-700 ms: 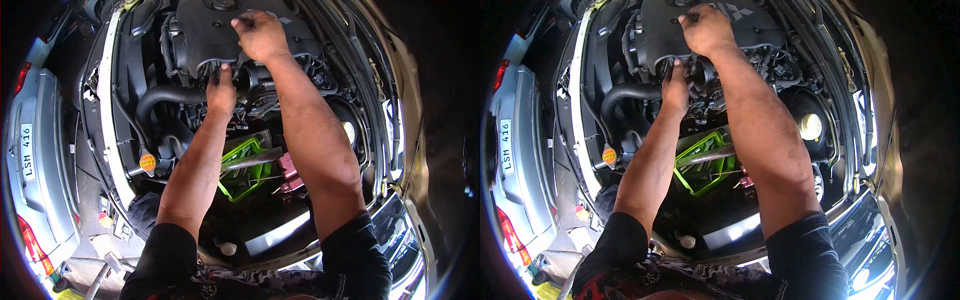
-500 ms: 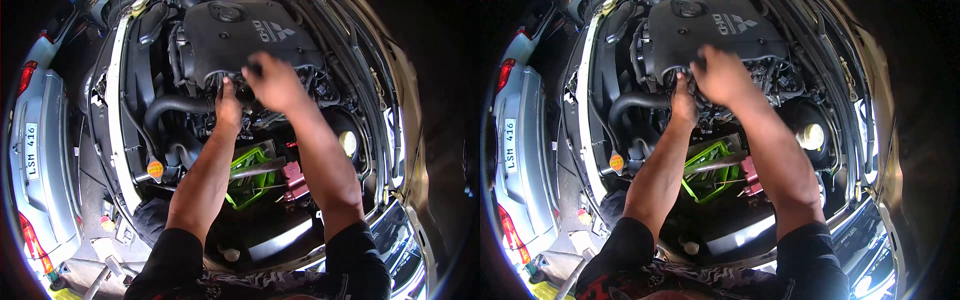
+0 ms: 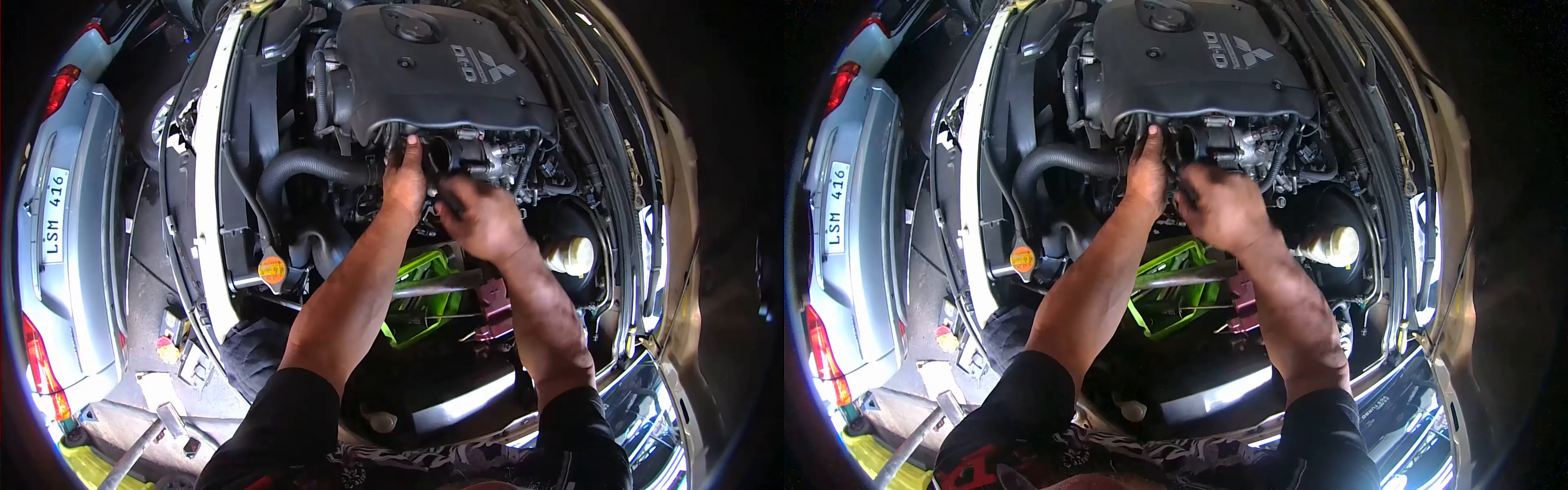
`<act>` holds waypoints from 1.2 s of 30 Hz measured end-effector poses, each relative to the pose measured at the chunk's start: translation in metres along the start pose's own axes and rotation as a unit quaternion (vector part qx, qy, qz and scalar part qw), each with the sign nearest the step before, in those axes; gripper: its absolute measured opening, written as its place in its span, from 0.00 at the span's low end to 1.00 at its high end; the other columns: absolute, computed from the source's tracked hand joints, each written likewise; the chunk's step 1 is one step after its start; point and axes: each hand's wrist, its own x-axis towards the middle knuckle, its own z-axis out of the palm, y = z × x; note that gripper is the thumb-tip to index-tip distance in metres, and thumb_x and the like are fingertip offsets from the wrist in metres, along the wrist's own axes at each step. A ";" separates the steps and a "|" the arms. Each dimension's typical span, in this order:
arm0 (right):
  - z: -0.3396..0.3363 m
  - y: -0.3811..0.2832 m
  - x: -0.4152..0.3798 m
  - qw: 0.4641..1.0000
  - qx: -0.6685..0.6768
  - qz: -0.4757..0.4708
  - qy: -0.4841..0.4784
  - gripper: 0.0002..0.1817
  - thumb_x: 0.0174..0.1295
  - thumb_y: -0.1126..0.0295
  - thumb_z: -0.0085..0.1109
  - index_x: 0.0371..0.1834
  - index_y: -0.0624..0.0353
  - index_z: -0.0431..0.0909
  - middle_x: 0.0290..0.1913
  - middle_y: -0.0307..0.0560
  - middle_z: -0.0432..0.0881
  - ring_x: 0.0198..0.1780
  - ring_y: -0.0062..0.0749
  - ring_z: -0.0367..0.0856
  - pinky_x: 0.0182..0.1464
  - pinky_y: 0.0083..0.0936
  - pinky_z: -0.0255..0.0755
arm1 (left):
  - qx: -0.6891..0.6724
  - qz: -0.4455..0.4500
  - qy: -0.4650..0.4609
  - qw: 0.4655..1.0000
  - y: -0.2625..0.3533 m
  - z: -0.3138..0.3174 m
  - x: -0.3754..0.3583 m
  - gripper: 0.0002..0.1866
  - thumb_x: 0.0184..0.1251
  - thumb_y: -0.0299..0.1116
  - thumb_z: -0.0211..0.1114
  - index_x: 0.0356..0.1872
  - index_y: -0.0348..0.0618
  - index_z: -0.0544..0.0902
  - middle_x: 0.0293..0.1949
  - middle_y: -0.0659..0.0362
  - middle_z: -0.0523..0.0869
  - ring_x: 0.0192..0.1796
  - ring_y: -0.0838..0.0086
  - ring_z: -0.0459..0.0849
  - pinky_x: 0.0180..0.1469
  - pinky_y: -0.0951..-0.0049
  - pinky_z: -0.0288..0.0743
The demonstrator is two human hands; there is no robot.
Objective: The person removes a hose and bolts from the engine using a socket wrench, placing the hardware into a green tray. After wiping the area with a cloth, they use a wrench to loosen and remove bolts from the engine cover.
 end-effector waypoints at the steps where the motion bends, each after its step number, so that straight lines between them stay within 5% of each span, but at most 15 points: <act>1: -0.010 0.000 0.011 0.998 0.033 0.046 -0.013 0.17 0.58 0.60 0.69 0.48 0.52 0.80 0.39 0.54 0.87 0.37 0.52 0.88 0.40 0.43 0.82 | 0.012 0.006 0.004 1.000 -0.002 0.000 -0.001 0.44 0.72 0.60 0.62 0.74 0.32 0.63 0.69 0.47 0.74 0.71 0.61 0.71 0.73 0.63 0.63; 4: -0.028 0.020 0.074 0.975 0.084 0.181 0.093 0.21 0.59 0.58 0.72 0.50 0.59 0.81 0.36 0.59 0.86 0.37 0.44 0.89 0.40 0.35 0.80 | -0.040 -0.021 -0.014 0.999 -0.008 0.001 0.010 0.43 0.72 0.60 0.62 0.74 0.33 0.65 0.69 0.47 0.74 0.70 0.61 0.72 0.72 0.65 0.64; 6: -0.038 0.037 0.119 0.992 0.023 0.056 0.109 0.22 0.60 0.55 0.70 0.48 0.62 0.80 0.36 0.62 0.86 0.39 0.49 0.88 0.42 0.39 0.79 | -0.072 -0.027 -0.031 0.997 -0.007 0.001 0.008 0.43 0.71 0.60 0.63 0.73 0.33 0.66 0.68 0.46 0.74 0.69 0.61 0.73 0.72 0.63 0.65; 10: -0.054 0.000 0.089 0.992 -0.002 0.080 -0.101 0.23 0.61 0.55 0.68 0.46 0.63 0.76 0.37 0.62 0.85 0.43 0.60 0.85 0.44 0.46 0.77 | -0.083 -0.038 -0.051 0.994 -0.001 -0.003 0.010 0.43 0.70 0.60 0.64 0.73 0.35 0.65 0.69 0.48 0.73 0.70 0.61 0.72 0.72 0.61 0.64; 13: -0.017 -0.022 0.016 0.964 -0.160 0.054 -0.205 0.27 0.59 0.59 0.67 0.54 0.59 0.64 0.30 0.59 0.85 0.30 0.60 0.86 0.35 0.51 0.82 | -0.076 -0.038 -0.045 0.995 0.004 0.000 0.007 0.43 0.70 0.61 0.64 0.74 0.37 0.66 0.68 0.48 0.75 0.69 0.61 0.72 0.72 0.63 0.64; 16: -0.017 -0.018 0.008 0.984 -0.139 0.001 -0.107 0.25 0.60 0.59 0.66 0.54 0.58 0.68 0.26 0.57 0.85 0.28 0.56 0.87 0.31 0.48 0.81 | -0.037 0.021 -0.041 0.998 -0.001 0.001 0.005 0.43 0.70 0.61 0.64 0.74 0.37 0.67 0.67 0.48 0.76 0.69 0.62 0.73 0.71 0.64 0.64; 18: -0.040 -0.014 0.056 0.988 -0.121 0.087 -0.041 0.22 0.61 0.59 0.66 0.51 0.60 0.73 0.29 0.58 0.85 0.34 0.55 0.88 0.37 0.48 0.81 | -0.033 -0.034 -0.035 0.998 -0.007 -0.004 0.012 0.42 0.70 0.62 0.63 0.73 0.39 0.68 0.66 0.48 0.77 0.65 0.61 0.75 0.57 0.61 0.77; 20: -0.039 0.023 0.105 0.994 -0.079 0.033 0.072 0.19 0.62 0.59 0.66 0.49 0.59 0.76 0.31 0.59 0.85 0.39 0.55 0.87 0.42 0.46 0.80 | -0.095 -0.064 -0.051 0.992 0.012 0.007 0.001 0.32 0.76 0.55 0.59 0.69 0.40 0.72 0.64 0.54 0.80 0.66 0.65 0.76 0.70 0.60 0.66; 23: -0.051 0.014 0.117 0.996 0.012 0.076 -0.043 0.17 0.62 0.60 0.67 0.47 0.58 0.78 0.32 0.57 0.86 0.42 0.55 0.87 0.44 0.41 0.79 | -0.109 -0.012 -0.050 0.993 0.000 -0.003 0.004 0.29 0.76 0.53 0.60 0.67 0.41 0.73 0.60 0.56 0.82 0.62 0.66 0.79 0.64 0.62 0.71; 26: -0.041 0.021 0.088 0.999 0.026 0.027 0.000 0.17 0.62 0.61 0.67 0.49 0.57 0.78 0.33 0.57 0.86 0.39 0.53 0.87 0.42 0.39 0.78 | -0.101 0.012 -0.043 0.994 -0.010 -0.014 0.001 0.27 0.75 0.52 0.62 0.64 0.44 0.75 0.57 0.59 0.83 0.60 0.69 0.80 0.62 0.63 0.72; 30: -0.040 0.022 0.021 0.985 0.113 0.119 0.063 0.15 0.61 0.66 0.68 0.47 0.58 0.77 0.27 0.58 0.84 0.37 0.42 0.89 0.40 0.33 0.79 | -0.120 0.037 -0.002 0.992 -0.005 -0.008 -0.023 0.23 0.74 0.53 0.64 0.58 0.47 0.78 0.53 0.62 0.84 0.57 0.72 0.80 0.60 0.65 0.70; 31: -0.038 0.024 0.000 0.978 0.159 0.110 0.081 0.14 0.61 0.72 0.68 0.48 0.57 0.77 0.30 0.50 0.84 0.35 0.35 0.87 0.39 0.30 0.78 | -0.134 0.018 0.015 0.991 0.006 -0.003 -0.032 0.22 0.74 0.52 0.64 0.57 0.46 0.78 0.53 0.61 0.84 0.57 0.71 0.79 0.60 0.66 0.69; 33: -0.018 0.038 -0.040 0.929 0.328 0.141 0.096 0.14 0.63 0.82 0.65 0.49 0.56 0.77 0.34 0.37 0.82 0.35 0.21 0.81 0.38 0.23 0.76 | -0.182 -0.035 0.012 0.983 0.003 -0.009 -0.027 0.17 0.73 0.48 0.67 0.53 0.50 0.79 0.49 0.62 0.83 0.52 0.72 0.80 0.55 0.70 0.70; 34: -0.017 0.036 -0.051 0.921 0.365 0.095 0.101 0.16 0.64 0.84 0.61 0.52 0.57 0.74 0.39 0.40 0.82 0.38 0.20 0.81 0.38 0.21 0.76 | -0.164 -0.050 0.039 0.984 0.007 -0.005 -0.031 0.16 0.73 0.44 0.68 0.53 0.47 0.79 0.45 0.62 0.83 0.49 0.72 0.80 0.54 0.68 0.72; 36: -0.032 0.032 -0.075 0.866 0.449 0.218 -0.021 0.21 0.60 0.75 0.69 0.56 0.58 0.72 0.41 0.46 0.84 0.39 0.23 0.83 0.41 0.26 0.78 | -0.099 0.000 0.033 0.995 0.014 0.002 -0.045 0.18 0.73 0.41 0.68 0.55 0.42 0.78 0.48 0.61 0.83 0.51 0.72 0.81 0.57 0.67 0.72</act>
